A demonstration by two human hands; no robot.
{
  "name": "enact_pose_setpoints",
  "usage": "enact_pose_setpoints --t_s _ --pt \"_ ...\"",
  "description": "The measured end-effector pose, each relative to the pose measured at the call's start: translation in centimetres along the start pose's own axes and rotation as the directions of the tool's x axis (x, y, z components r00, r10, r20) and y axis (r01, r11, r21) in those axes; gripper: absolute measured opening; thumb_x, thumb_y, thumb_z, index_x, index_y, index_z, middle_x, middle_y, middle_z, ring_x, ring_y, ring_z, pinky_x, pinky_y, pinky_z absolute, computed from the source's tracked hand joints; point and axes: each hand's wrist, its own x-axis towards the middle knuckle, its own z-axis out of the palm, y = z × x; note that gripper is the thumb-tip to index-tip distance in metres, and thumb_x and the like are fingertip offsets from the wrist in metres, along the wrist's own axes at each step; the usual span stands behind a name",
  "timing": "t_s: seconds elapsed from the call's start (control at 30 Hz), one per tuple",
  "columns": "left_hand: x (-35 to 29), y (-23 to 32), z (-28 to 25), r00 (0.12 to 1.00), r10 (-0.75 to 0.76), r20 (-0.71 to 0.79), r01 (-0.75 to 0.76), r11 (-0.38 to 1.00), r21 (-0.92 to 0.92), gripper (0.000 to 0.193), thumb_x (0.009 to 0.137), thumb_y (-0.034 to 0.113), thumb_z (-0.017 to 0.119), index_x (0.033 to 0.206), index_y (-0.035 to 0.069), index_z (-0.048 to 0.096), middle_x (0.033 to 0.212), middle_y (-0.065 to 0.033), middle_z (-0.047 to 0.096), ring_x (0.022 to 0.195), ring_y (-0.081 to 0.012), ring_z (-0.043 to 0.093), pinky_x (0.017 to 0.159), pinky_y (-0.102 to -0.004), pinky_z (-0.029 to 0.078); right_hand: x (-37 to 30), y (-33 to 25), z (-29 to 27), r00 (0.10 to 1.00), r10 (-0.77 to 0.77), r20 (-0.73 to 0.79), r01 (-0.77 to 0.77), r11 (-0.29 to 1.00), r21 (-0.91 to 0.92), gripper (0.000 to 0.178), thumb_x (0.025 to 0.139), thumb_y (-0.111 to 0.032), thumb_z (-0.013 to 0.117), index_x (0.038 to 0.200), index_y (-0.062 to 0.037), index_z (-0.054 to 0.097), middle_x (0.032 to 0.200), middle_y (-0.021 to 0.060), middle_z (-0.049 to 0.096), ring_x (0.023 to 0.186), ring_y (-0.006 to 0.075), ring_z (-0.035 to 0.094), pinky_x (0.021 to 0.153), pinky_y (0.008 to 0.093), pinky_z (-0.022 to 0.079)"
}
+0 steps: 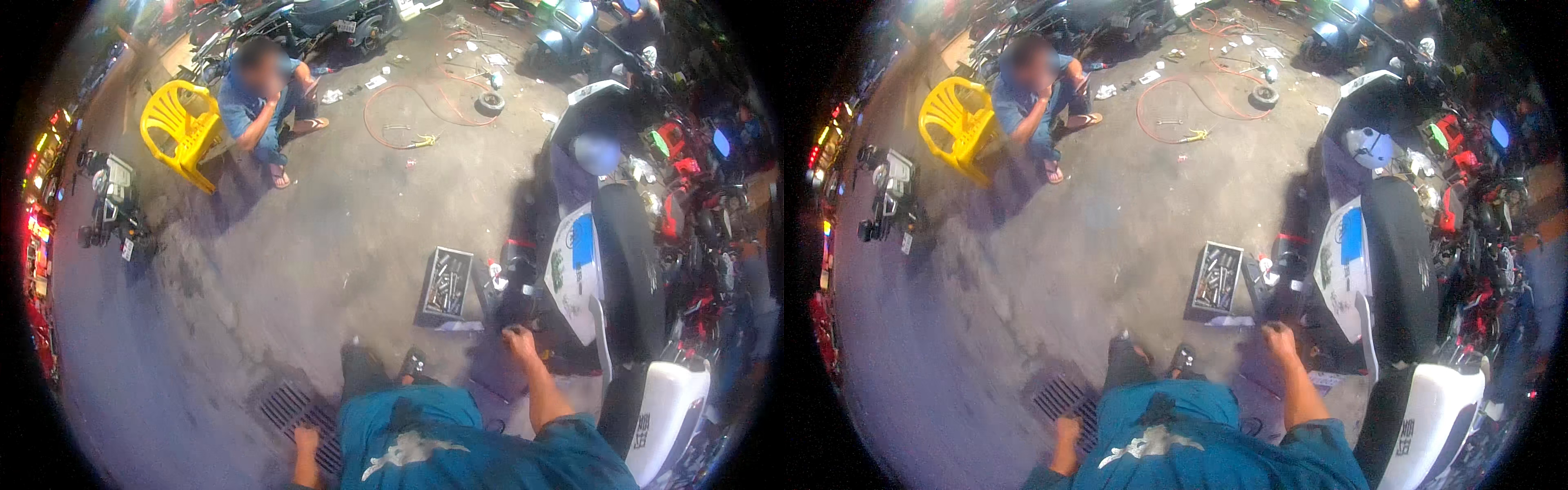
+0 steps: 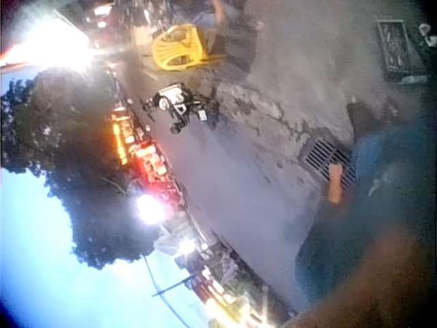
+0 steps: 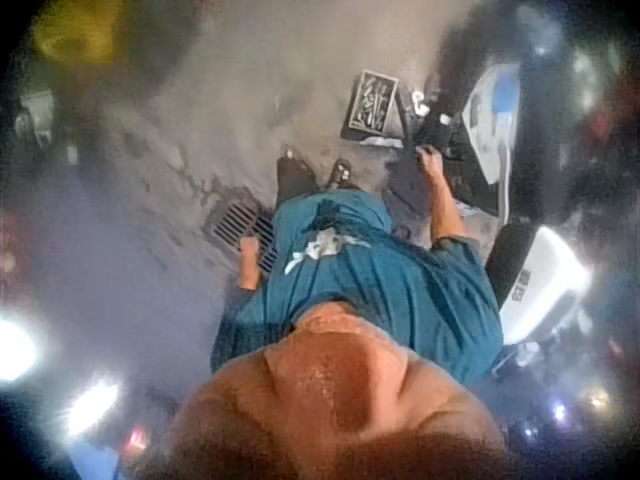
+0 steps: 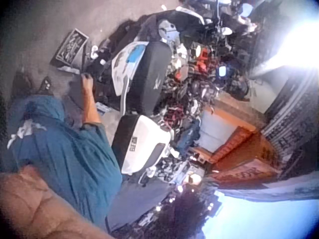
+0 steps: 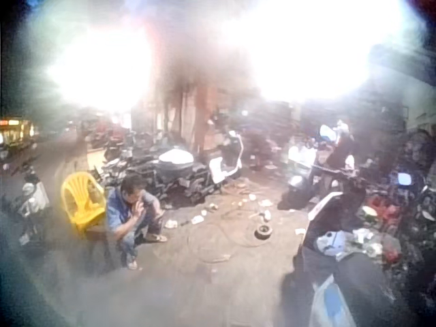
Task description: Using tools to remove parts and repair a motorcycle outdoors at night.
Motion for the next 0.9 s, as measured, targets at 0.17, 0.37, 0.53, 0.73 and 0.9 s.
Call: enact_pose_setpoints --t_s 0.17,0.37,0.53,0.73,0.9 --pt "9.7 -0.9 -4.5 1.000 0.026 -0.011 -0.027 0.998 -0.053 0.018 0.072 0.010 0.063 0.071 -0.007 0.060 0.065 -0.0175 0.061 0.062 -0.0300 0.060 0.060 -0.0398 0.046 10.7 -16.2 2.4 0.970 0.241 -0.027 -0.239 0.968 0.074 0.031 0.075 -0.017 0.060 0.097 0.0046 0.060 0.078 0.0141 0.062 0.074 0.0204 0.059 0.066 0.0330 0.046" --pt "29.4 10.4 -14.0 0.909 0.401 0.111 -0.376 0.676 0.634 0.025 0.075 0.020 0.056 0.078 -0.004 0.064 0.075 -0.0238 0.061 0.071 -0.0375 0.059 0.069 -0.0427 0.047 12.5 -14.4 8.3 0.868 0.464 -0.176 -0.492 0.852 -0.179 0.042 0.072 -0.032 0.059 0.091 0.0058 0.062 0.084 0.0213 0.064 0.082 0.0306 0.062 0.074 0.0367 0.047" --pt "37.9 41.3 -21.6 0.921 0.380 0.087 -0.390 0.904 0.174 0.031 0.075 0.025 0.056 0.093 0.000 0.064 0.090 -0.0235 0.062 0.087 -0.0372 0.059 0.077 -0.0425 0.047 11.0 -14.4 8.8 0.663 0.749 0.009 -0.720 0.634 0.281 0.029 0.076 -0.020 0.059 0.090 0.0057 0.062 0.081 0.0167 0.065 0.066 0.0234 0.062 0.062 0.0332 0.049" --pt "44.0 68.4 -19.6 0.778 0.612 0.144 -0.626 0.775 0.086 0.035 0.077 0.027 0.058 0.099 0.000 0.062 0.099 -0.0221 0.062 0.095 -0.0359 0.058 0.082 -0.0414 0.046 16.6 -14.2 7.7 0.414 0.909 0.042 -0.791 0.337 0.511 0.014 0.076 -0.017 0.061 0.078 -0.0032 0.061 0.059 0.0070 0.056 0.049 0.0179 0.054 0.043 0.0313 0.042" --pt "47.1 83.8 -14.8 0.710 0.637 0.300 -0.657 0.753 -0.043 0.037 0.077 0.027 0.059 0.102 -0.001 0.059 0.099 -0.0218 0.062 0.096 -0.0362 0.058 0.082 -0.0411 0.045 26.8 -5.7 2.3 0.849 0.518 -0.104 -0.523 0.797 -0.301 0.017 0.072 -0.016 0.058 0.076 -0.0013 0.065 0.067 0.0124 0.063 0.056 0.0212 0.057 0.053 0.0363 0.045"
